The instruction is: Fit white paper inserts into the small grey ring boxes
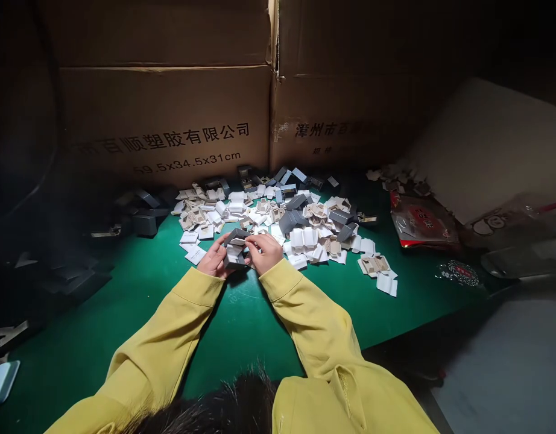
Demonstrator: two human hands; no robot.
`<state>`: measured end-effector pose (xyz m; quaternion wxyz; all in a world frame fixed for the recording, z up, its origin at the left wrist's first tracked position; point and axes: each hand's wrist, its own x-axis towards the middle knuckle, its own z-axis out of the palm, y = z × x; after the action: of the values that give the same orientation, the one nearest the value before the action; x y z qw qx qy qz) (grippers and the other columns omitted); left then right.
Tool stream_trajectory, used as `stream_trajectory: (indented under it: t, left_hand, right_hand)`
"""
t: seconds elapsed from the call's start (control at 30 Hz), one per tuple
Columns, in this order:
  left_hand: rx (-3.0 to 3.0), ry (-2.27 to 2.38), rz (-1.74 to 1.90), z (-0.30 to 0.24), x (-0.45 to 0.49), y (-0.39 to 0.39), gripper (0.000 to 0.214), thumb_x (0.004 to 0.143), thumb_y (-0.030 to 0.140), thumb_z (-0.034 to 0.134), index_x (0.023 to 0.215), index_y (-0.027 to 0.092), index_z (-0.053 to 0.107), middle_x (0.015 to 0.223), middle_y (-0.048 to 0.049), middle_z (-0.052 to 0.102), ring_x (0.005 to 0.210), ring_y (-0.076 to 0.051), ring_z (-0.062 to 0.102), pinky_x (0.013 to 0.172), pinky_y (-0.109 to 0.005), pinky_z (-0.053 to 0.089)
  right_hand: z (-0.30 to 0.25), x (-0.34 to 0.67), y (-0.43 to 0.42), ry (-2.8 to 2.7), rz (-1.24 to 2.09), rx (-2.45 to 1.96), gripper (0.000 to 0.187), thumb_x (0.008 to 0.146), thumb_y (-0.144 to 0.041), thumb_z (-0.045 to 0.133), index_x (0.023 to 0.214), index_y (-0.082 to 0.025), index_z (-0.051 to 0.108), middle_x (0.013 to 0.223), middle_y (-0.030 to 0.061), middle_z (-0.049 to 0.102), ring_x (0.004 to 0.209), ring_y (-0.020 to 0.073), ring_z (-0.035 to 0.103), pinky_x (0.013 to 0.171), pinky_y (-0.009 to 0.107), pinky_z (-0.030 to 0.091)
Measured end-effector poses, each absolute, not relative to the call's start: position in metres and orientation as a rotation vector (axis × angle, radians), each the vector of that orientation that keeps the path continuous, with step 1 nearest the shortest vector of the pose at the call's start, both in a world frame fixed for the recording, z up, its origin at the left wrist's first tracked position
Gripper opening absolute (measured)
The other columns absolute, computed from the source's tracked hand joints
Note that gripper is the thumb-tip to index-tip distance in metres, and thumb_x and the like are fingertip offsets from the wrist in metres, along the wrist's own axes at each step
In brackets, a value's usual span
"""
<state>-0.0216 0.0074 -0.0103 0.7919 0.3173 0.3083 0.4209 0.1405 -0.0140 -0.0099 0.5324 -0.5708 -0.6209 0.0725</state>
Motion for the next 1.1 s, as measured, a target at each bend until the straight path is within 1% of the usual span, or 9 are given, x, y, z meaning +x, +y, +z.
stream_trajectory:
  t: [0.07, 0.17, 0.27, 0.37, 0.47, 0.67, 0.77, 0.93, 1.1]
  left_hand:
    - [0.731, 0.682, 0.915, -0.011, -0.020, 0.006, 0.060, 0.075, 0.044, 0.079, 0.127, 0.025, 0.057, 0.123, -0.0094, 0.067, 0.118, -0.031, 0.062, 0.091, -0.047, 0.056]
    - [0.807, 0.736, 0.927, -0.012, -0.017, 0.004, 0.063, 0.070, 0.045, 0.083, 0.123, 0.023, 0.058, 0.125, -0.0108, 0.065, 0.117, -0.031, 0.061, 0.082, -0.039, 0.058]
    - [0.805, 0.770, 0.921, -0.011, -0.016, 0.003, 0.059, 0.070, 0.044, 0.083, 0.121, 0.024, 0.060, 0.125, -0.0104, 0.065, 0.115, -0.029, 0.062, 0.076, -0.032, 0.058]
    - [0.726, 0.740, 0.898, -0.009, -0.016, 0.003, 0.060, 0.070, 0.041, 0.084, 0.122, 0.025, 0.060, 0.122, -0.0089, 0.066, 0.107, -0.027, 0.066, 0.076, -0.035, 0.059]
    - [0.661, 0.718, 0.858, -0.008, -0.017, 0.003, 0.059, 0.071, 0.039, 0.083, 0.124, 0.025, 0.060, 0.121, -0.0077, 0.067, 0.097, -0.024, 0.069, 0.077, -0.039, 0.059]
    - [0.658, 0.698, 0.794, -0.007, -0.018, 0.001, 0.059, 0.074, 0.039, 0.081, 0.127, 0.024, 0.060, 0.116, -0.0086, 0.068, 0.094, -0.025, 0.070, 0.076, -0.039, 0.060]
    - [0.720, 0.698, 0.773, -0.008, -0.019, 0.001, 0.063, 0.072, 0.042, 0.082, 0.128, 0.024, 0.060, 0.113, -0.0091, 0.069, 0.095, -0.026, 0.069, 0.075, -0.039, 0.060]
    - [0.834, 0.721, 0.777, -0.009, -0.018, 0.001, 0.062, 0.069, 0.045, 0.083, 0.123, 0.024, 0.063, 0.113, -0.0102, 0.068, 0.095, -0.027, 0.068, 0.066, -0.034, 0.060]
    - [0.790, 0.730, 0.852, -0.011, -0.020, 0.006, 0.054, 0.071, 0.038, 0.083, 0.119, 0.023, 0.063, 0.115, -0.0066, 0.068, 0.100, -0.030, 0.067, 0.075, -0.036, 0.059]
  right_hand:
    - [-0.014, 0.143, -0.012, -1.503, 0.145, -1.386, 0.015, 0.088, -0.021, 0.059, 0.080, -0.021, 0.073, 0.078, 0.0048, 0.073, 0.073, 0.0175, 0.066, 0.071, 0.030, 0.055]
    - [-0.020, 0.146, -0.010, -1.526, 0.119, -1.413, 0.014, 0.087, -0.021, 0.061, 0.079, -0.021, 0.072, 0.076, 0.0050, 0.073, 0.075, 0.0184, 0.066, 0.071, 0.030, 0.054]
    - [-0.020, 0.147, -0.011, -1.544, 0.123, -1.452, 0.013, 0.089, -0.023, 0.060, 0.081, -0.022, 0.071, 0.078, 0.0052, 0.073, 0.076, 0.0189, 0.067, 0.073, 0.031, 0.054]
    - [-0.017, 0.145, -0.013, -1.493, 0.130, -1.542, 0.012, 0.089, -0.029, 0.061, 0.088, -0.022, 0.070, 0.079, 0.0045, 0.073, 0.072, 0.0179, 0.066, 0.072, 0.030, 0.052]
    - [-0.014, 0.142, -0.012, -1.404, 0.179, -1.629, 0.014, 0.085, -0.034, 0.064, 0.090, -0.022, 0.067, 0.069, 0.0010, 0.068, 0.064, 0.0160, 0.061, 0.066, 0.028, 0.050]
    - [-0.013, 0.142, -0.010, -1.309, 0.292, -1.645, 0.017, 0.077, -0.036, 0.067, 0.086, -0.022, 0.064, 0.065, -0.0030, 0.061, 0.059, 0.0136, 0.055, 0.061, 0.026, 0.048]
    - [-0.013, 0.142, -0.012, -1.281, 0.312, -1.637, 0.015, 0.076, -0.034, 0.066, 0.083, -0.022, 0.063, 0.063, -0.0039, 0.057, 0.056, 0.0129, 0.053, 0.060, 0.025, 0.047]
    - [-0.015, 0.141, -0.013, -1.334, 0.336, -1.611, 0.010, 0.079, -0.029, 0.061, 0.084, -0.021, 0.063, 0.066, -0.0026, 0.057, 0.058, 0.0132, 0.053, 0.059, 0.025, 0.047]
    - [-0.010, 0.144, -0.010, -1.446, 0.281, -1.530, 0.011, 0.083, -0.030, 0.059, 0.085, -0.021, 0.065, 0.072, 0.0009, 0.066, 0.059, 0.0141, 0.057, 0.062, 0.027, 0.049]
